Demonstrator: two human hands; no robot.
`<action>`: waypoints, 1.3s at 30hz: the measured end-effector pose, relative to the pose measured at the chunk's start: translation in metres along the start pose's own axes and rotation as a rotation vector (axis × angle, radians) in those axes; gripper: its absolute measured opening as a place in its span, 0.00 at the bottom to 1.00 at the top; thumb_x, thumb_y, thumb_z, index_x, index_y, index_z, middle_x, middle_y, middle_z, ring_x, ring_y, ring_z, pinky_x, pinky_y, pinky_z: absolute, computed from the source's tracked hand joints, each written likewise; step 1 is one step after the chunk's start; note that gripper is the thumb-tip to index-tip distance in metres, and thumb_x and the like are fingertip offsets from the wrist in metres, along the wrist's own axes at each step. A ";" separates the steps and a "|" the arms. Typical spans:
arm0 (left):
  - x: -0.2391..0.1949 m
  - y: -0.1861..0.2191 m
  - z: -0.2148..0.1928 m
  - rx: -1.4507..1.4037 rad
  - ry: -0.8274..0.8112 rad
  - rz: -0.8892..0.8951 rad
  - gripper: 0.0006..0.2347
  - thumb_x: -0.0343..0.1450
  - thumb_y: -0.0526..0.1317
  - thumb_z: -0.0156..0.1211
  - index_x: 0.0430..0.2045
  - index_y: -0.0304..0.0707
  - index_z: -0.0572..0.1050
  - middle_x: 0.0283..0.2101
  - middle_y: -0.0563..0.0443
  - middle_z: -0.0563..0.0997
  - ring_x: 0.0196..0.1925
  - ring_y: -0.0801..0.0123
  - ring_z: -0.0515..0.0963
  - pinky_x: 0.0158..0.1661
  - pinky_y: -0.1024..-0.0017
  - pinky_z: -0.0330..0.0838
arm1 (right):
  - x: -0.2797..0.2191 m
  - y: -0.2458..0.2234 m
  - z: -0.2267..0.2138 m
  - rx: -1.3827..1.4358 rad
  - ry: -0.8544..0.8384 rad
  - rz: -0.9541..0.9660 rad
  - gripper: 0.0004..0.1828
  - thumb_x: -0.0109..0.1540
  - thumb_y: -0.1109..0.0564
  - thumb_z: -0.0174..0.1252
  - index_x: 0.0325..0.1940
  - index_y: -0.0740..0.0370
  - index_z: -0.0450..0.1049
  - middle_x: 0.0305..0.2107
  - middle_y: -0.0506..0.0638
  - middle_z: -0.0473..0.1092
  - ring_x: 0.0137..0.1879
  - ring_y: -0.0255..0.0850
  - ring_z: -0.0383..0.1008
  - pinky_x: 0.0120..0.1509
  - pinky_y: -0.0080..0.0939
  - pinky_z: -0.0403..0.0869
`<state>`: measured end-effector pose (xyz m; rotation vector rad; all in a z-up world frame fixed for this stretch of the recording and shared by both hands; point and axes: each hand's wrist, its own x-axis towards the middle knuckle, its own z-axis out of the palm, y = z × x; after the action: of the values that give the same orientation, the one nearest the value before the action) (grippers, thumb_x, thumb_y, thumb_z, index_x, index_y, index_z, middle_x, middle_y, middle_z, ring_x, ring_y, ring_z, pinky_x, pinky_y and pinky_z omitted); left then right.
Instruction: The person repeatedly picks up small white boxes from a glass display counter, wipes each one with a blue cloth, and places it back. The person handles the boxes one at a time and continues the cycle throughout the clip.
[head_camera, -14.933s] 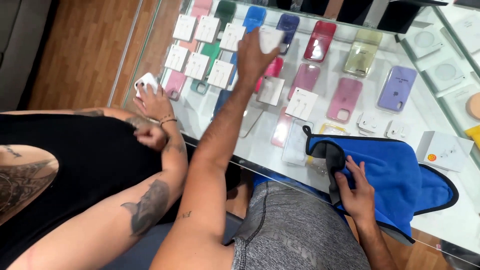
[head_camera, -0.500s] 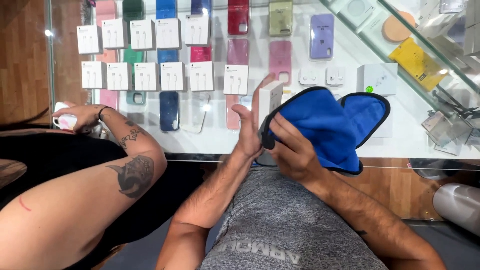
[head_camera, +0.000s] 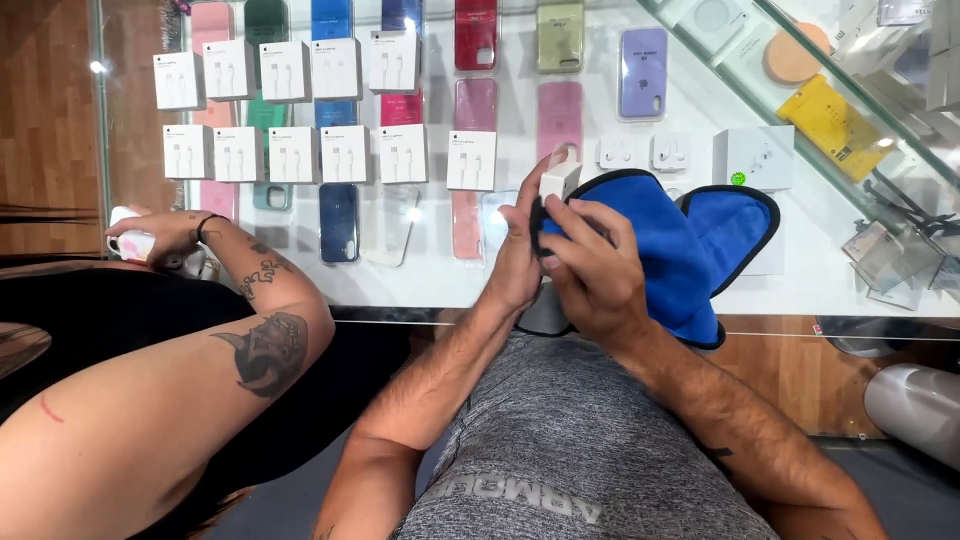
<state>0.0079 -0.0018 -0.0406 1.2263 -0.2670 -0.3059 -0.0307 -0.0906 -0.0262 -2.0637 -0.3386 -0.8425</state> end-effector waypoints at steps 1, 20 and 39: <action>0.000 -0.009 -0.002 -0.002 0.002 -0.001 0.38 0.66 0.67 0.13 0.63 0.37 0.48 0.65 0.33 0.54 0.67 0.47 0.52 0.64 0.50 0.45 | 0.003 0.000 -0.002 0.000 -0.003 0.001 0.10 0.62 0.56 0.50 0.38 0.62 0.76 0.46 0.60 0.71 0.50 0.53 0.71 0.57 0.50 0.69; -0.003 -0.017 0.003 0.023 0.219 0.282 0.28 0.74 0.57 0.25 0.62 0.36 0.51 0.64 0.40 0.58 0.65 0.61 0.58 0.65 0.61 0.49 | -0.040 0.022 0.013 0.778 0.129 0.959 0.20 0.64 0.57 0.45 0.58 0.69 0.61 0.43 0.65 0.69 0.47 0.49 0.72 0.49 0.52 0.74; -0.003 -0.059 -0.031 0.245 0.357 -0.189 0.36 0.52 0.52 0.71 0.51 0.31 0.66 0.44 0.39 0.73 0.43 0.54 0.77 0.39 0.67 0.76 | -0.055 0.047 0.001 0.115 0.046 0.425 0.09 0.55 0.71 0.63 0.39 0.69 0.75 0.39 0.59 0.71 0.41 0.49 0.74 0.36 0.40 0.71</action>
<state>0.0113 0.0086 -0.1061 1.5264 0.1254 -0.2154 -0.0466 -0.1137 -0.0925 -1.9091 0.0770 -0.5948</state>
